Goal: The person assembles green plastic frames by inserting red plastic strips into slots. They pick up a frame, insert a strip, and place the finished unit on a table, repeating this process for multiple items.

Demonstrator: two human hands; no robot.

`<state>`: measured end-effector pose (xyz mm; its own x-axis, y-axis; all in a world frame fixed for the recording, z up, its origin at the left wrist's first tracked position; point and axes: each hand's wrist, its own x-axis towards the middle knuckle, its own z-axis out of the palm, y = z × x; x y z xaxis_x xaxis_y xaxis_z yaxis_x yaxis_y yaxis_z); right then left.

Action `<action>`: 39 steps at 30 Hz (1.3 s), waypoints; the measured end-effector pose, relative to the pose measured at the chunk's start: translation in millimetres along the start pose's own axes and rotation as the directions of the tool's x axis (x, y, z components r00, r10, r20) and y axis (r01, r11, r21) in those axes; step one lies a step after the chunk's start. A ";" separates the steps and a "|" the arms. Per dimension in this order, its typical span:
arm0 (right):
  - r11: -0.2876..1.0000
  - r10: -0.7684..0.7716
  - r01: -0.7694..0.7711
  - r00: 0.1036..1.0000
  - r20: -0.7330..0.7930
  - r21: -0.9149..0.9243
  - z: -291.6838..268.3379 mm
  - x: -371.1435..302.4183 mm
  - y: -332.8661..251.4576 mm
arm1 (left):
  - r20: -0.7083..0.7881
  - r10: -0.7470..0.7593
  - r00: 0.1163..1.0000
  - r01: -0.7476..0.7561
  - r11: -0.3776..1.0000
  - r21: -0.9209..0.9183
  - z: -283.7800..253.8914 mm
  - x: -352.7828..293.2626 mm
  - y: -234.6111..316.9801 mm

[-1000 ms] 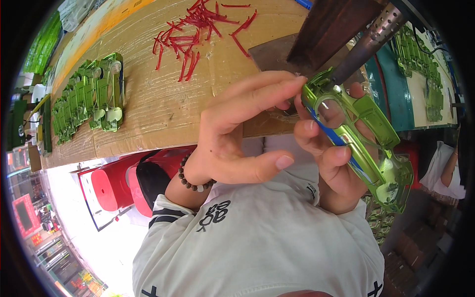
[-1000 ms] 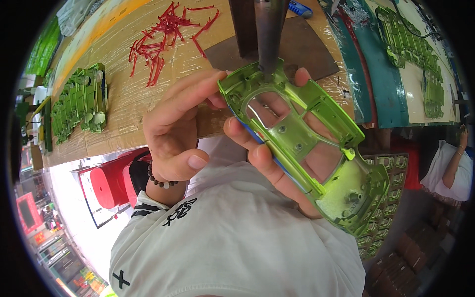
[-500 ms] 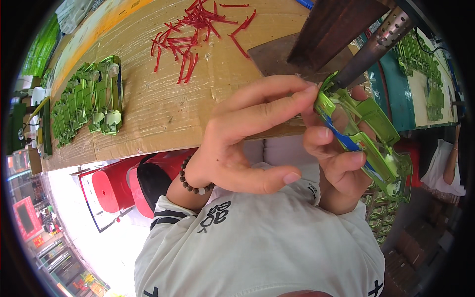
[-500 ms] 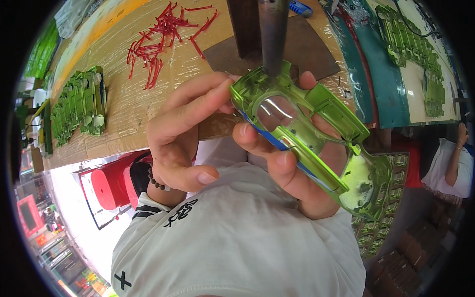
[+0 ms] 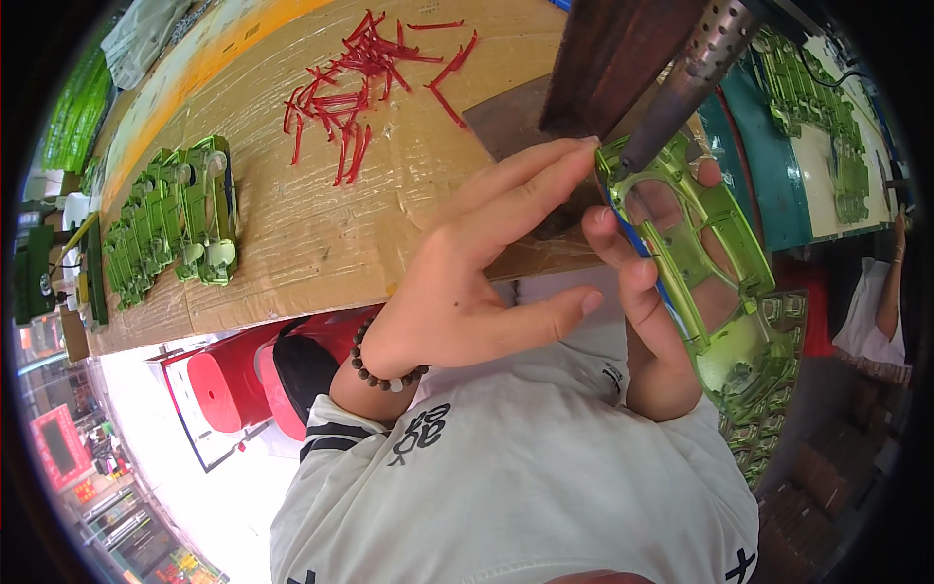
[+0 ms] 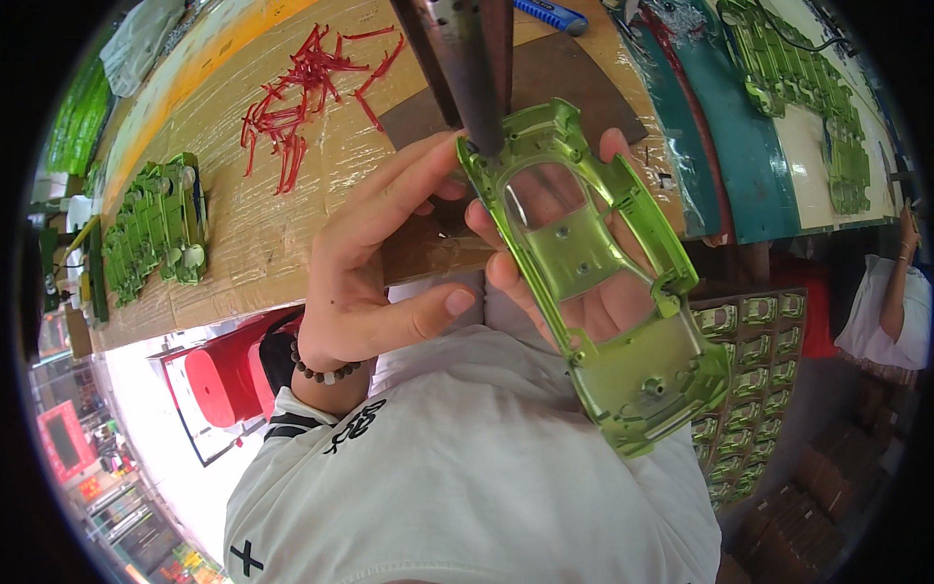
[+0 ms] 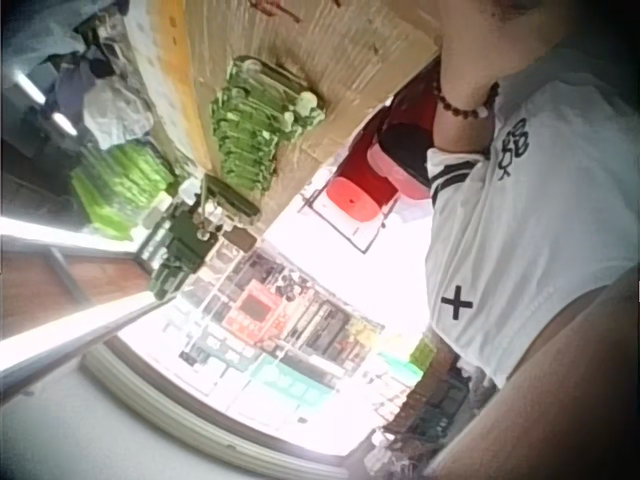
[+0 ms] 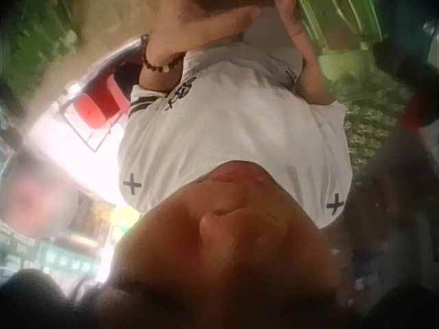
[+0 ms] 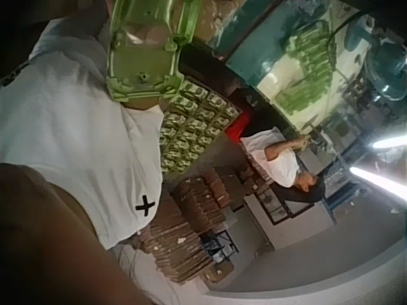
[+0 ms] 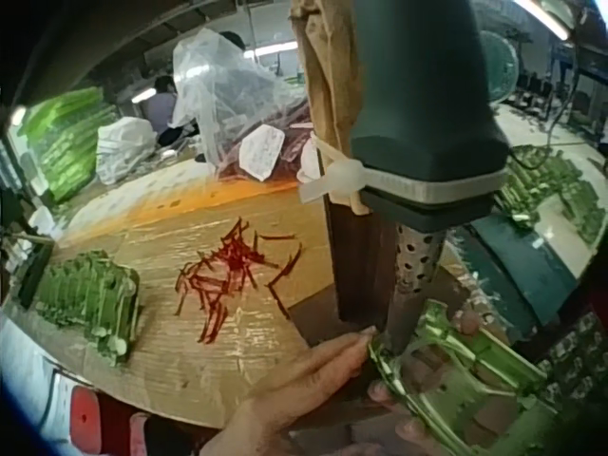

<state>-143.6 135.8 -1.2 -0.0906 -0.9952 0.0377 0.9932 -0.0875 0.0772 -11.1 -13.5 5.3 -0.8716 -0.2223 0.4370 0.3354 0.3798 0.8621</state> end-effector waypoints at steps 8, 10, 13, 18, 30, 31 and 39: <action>0.993 0.015 -0.009 0.999 0.047 -0.121 -2.5 -0.5 -4.0 | 0.007 -0.024 1.000 0.025 0.999 -0.021 0.8 0.1 0.9; 0.994 0.024 -0.022 1.000 0.013 -0.108 1.8 -0.6 -3.8 | 0.008 -0.029 1.000 0.030 0.999 -0.033 0.1 -0.2 1.6; 0.995 0.045 -0.046 0.999 -0.017 -0.089 6.0 -0.4 -3.7 | -0.004 -0.013 1.000 0.013 0.998 -0.068 1.9 -1.5 -1.2; 0.989 0.049 -0.047 0.999 0.012 -0.137 3.0 0.4 -4.8 | -0.005 0.009 1.000 -0.010 0.999 -0.051 2.4 -1.7 -3.4; 0.998 -0.040 0.034 0.992 -0.119 -0.058 7.4 1.6 2.6 | -0.008 0.020 1.000 -0.020 0.999 -0.035 3.0 -3.1 -5.2; 0.998 -0.042 0.036 0.991 -0.124 -0.053 7.3 1.4 2.6 | -0.010 0.012 1.000 -0.012 0.999 -0.047 3.2 -3.5 -4.9; 1.000 -0.025 0.024 0.993 -0.116 -0.003 7.2 1.1 0.7 | 0.011 0.032 0.999 -0.032 0.999 -0.018 1.7 -2.2 -5.0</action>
<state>-143.5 134.9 6.1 -0.1058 -0.9912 -0.0796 0.9909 -0.1118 0.0748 -11.4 -13.4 -0.4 -0.8642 -0.2001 0.4616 0.3694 0.3703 0.8523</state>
